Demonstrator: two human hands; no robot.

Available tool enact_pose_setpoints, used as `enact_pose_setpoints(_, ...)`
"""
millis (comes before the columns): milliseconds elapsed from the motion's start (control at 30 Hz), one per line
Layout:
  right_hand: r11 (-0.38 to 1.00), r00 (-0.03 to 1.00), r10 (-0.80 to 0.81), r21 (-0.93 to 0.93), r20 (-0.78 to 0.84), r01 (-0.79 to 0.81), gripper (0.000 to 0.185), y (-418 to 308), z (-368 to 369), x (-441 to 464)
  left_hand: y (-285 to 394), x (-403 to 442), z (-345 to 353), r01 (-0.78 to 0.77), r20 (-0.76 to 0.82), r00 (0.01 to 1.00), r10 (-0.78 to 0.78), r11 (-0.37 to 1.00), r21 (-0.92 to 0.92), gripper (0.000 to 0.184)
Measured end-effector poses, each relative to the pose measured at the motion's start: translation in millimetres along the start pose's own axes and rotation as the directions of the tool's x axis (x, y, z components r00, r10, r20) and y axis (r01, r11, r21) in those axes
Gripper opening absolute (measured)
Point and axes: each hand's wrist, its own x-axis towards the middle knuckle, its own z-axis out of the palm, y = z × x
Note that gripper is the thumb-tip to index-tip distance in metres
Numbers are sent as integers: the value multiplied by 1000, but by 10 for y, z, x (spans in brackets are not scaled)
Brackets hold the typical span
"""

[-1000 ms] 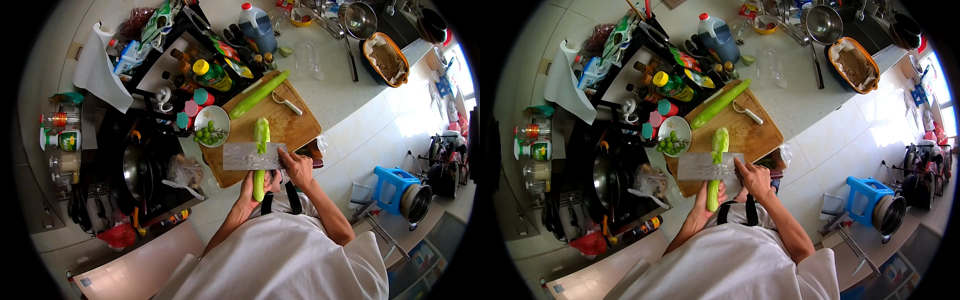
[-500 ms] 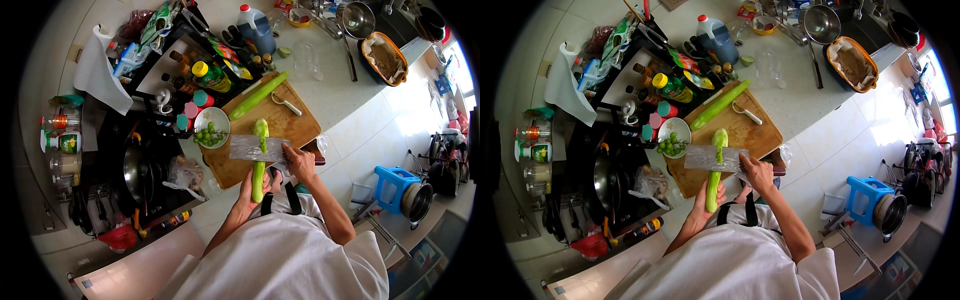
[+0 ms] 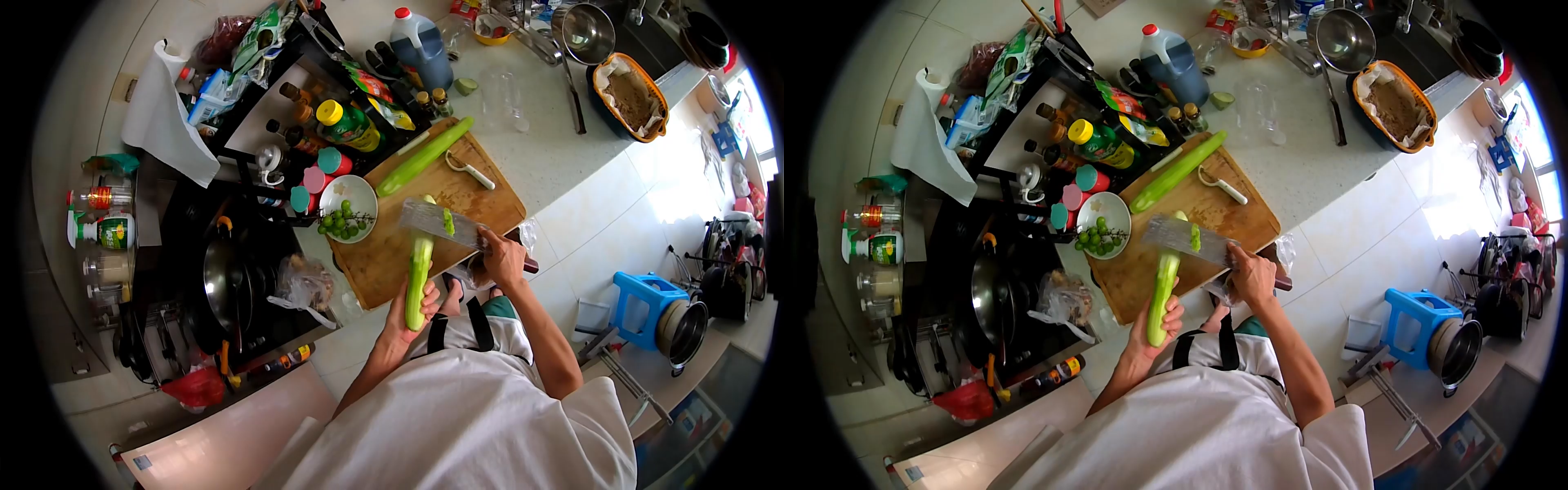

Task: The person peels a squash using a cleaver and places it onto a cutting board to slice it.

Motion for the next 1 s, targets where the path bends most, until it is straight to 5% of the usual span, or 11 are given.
enact_pose_setpoints(200,985,988,120,133,-99,-106,44,-83,-102,-27,118,-25,-143,21,-45,999,-27,990,-137,47)
enact_pose_setpoints(300,977,987,139,176,-80,-123,45,-53,-126,-37,102,-40,24,-77,-403,912,72,997,2,43)
enact_pose_setpoints(433,981,990,74,187,-118,-51,43,-100,-159,-64,283,-22,-339,69,-211,976,-57,997,47,42)
enact_pose_setpoints(667,965,980,-172,182,-96,187,41,-388,-214,-276,215,38,-563,-28,-122,992,45,991,133,38)
enact_pose_setpoints(800,913,916,-400,102,27,396,53,-634,-301,-473,105,6,-329,-91,-442,875,199,963,253,29)
enact_pose_setpoints(1000,903,895,-425,131,138,409,67,-869,-241,-504,109,56,-490,-70,-242,963,115,980,187,29)
